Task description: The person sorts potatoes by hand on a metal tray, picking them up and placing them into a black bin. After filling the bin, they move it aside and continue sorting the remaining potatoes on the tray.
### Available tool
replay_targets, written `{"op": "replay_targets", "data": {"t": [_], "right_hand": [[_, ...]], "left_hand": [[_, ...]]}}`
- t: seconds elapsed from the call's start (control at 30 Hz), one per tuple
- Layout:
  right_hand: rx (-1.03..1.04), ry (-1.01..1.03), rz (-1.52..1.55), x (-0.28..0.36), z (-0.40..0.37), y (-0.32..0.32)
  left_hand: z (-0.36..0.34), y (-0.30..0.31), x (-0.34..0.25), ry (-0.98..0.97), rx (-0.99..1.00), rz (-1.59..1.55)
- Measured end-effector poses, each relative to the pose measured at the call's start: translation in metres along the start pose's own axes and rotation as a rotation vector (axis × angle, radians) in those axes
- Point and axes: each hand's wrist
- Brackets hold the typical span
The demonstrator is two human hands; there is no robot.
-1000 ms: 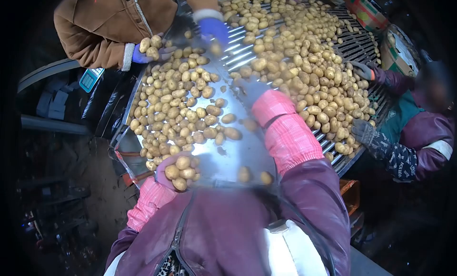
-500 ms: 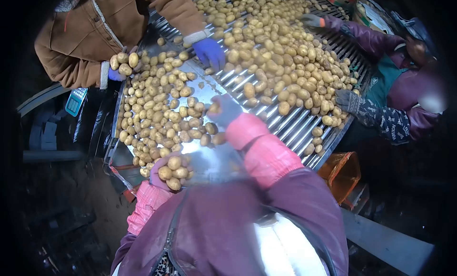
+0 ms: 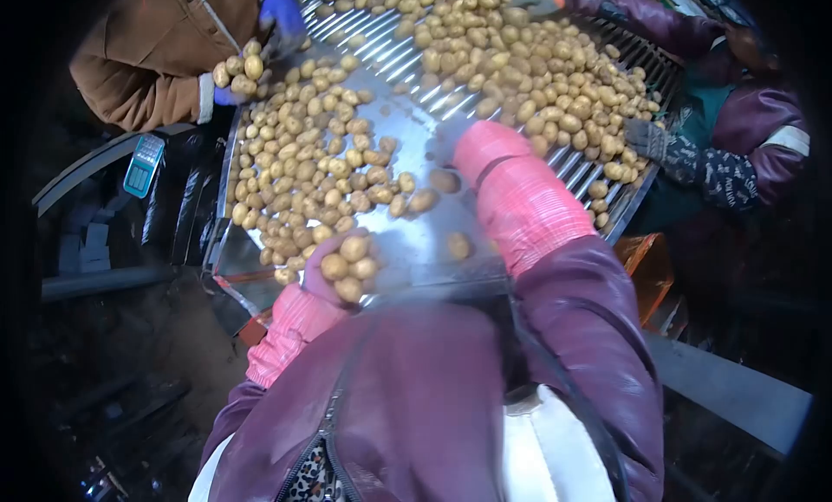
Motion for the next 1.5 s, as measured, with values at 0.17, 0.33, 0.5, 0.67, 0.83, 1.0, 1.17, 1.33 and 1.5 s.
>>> {"op": "replay_targets", "data": {"t": [0.17, 0.33, 0.5, 0.67, 0.83, 1.0, 1.17, 1.33, 1.5], "right_hand": [[-0.003, 0.004, 0.754, -0.020, -0.016, -0.029], [-0.085, 0.259, 1.506, 0.034, -0.101, -0.076], [-0.324, 0.268, 1.559, 0.020, -0.172, -0.133], [-0.445, 0.074, 1.841, -0.025, -0.278, -0.167], [-0.913, -0.038, 2.053, -0.047, -0.393, -0.223], [-1.285, -0.214, 2.043, -0.072, -0.511, -0.289], [-1.463, -0.854, 2.010, -0.060, -0.618, -0.357], [-1.421, -1.333, 1.916, -0.057, -0.661, -0.450], [-1.416, -1.188, 2.166, -0.063, -0.636, -0.433]], "left_hand": [[-0.002, -0.023, -0.017, 0.002, 0.073, -0.094], [0.011, -0.046, -0.007, 0.079, 0.053, -0.120], [0.026, -0.103, 0.022, 0.288, 0.150, 0.035], [0.050, -0.165, 0.076, 0.485, 0.325, 0.470], [0.056, -0.253, 0.162, 0.694, 0.655, 0.717], [0.036, -0.318, 0.278, 0.755, 0.999, 0.793], [-0.024, -0.355, 0.312, 1.018, 0.969, 0.951], [0.033, -0.289, 0.332, 1.050, 1.073, 0.893], [0.067, -0.236, 0.270, 0.762, 1.263, 0.905]]}}
Point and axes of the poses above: each hand's wrist, its own z-axis towards the middle knuckle, its own y-axis out of the back of the hand, x = y × z, and after that the axes turned 13 degrees about z, right-handed
